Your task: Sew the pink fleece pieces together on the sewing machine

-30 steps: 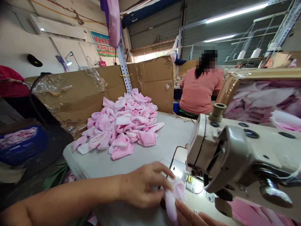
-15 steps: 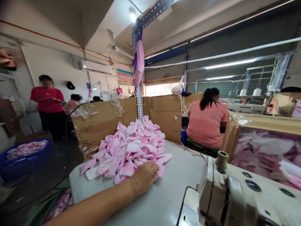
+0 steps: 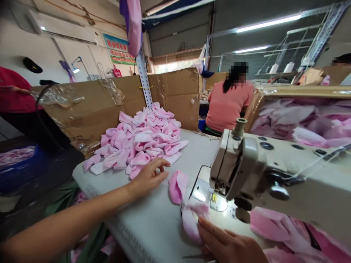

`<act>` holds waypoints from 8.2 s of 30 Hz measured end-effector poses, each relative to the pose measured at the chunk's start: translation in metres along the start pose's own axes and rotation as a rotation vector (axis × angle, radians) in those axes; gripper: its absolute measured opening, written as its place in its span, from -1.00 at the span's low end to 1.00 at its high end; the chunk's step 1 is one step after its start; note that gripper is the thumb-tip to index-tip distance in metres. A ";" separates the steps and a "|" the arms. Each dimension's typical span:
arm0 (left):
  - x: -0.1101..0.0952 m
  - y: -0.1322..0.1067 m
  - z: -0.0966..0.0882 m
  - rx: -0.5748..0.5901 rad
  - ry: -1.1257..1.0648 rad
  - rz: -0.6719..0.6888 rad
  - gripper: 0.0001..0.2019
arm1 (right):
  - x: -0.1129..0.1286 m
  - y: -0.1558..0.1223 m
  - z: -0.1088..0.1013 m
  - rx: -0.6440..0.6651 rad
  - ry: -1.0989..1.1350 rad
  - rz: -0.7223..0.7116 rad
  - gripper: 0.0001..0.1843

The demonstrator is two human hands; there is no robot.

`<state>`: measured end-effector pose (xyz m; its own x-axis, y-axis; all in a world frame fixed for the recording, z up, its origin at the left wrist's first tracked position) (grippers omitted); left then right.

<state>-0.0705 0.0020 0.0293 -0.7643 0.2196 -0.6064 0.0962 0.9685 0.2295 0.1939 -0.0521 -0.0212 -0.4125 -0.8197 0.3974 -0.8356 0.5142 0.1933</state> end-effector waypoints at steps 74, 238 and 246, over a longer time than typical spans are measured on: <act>-0.098 -0.013 0.056 0.322 0.389 1.124 -0.77 | 0.020 0.007 -0.033 -0.004 0.072 0.273 -0.71; -0.082 -0.005 0.077 0.274 0.364 1.010 -0.80 | 0.017 0.001 -0.009 -0.296 -0.134 0.333 -0.70; -0.079 -0.002 0.072 0.338 0.267 0.928 -0.68 | 0.017 0.004 -0.012 -0.325 -0.192 0.339 -0.72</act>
<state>0.0361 -0.0093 0.0218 -0.4101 0.9065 -0.1002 0.8655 0.4214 0.2709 0.1877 -0.0607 -0.0027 -0.7260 -0.6088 0.3198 -0.4996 0.7865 0.3631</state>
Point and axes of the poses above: each hand's wrist, its own y-axis towards the middle knuckle, its own z-axis out of the palm, x = y × z, the point moved 4 cm from there along y, towards the middle knuckle, and after that the axes turned 11 degrees about y, right-handed, at the moved point
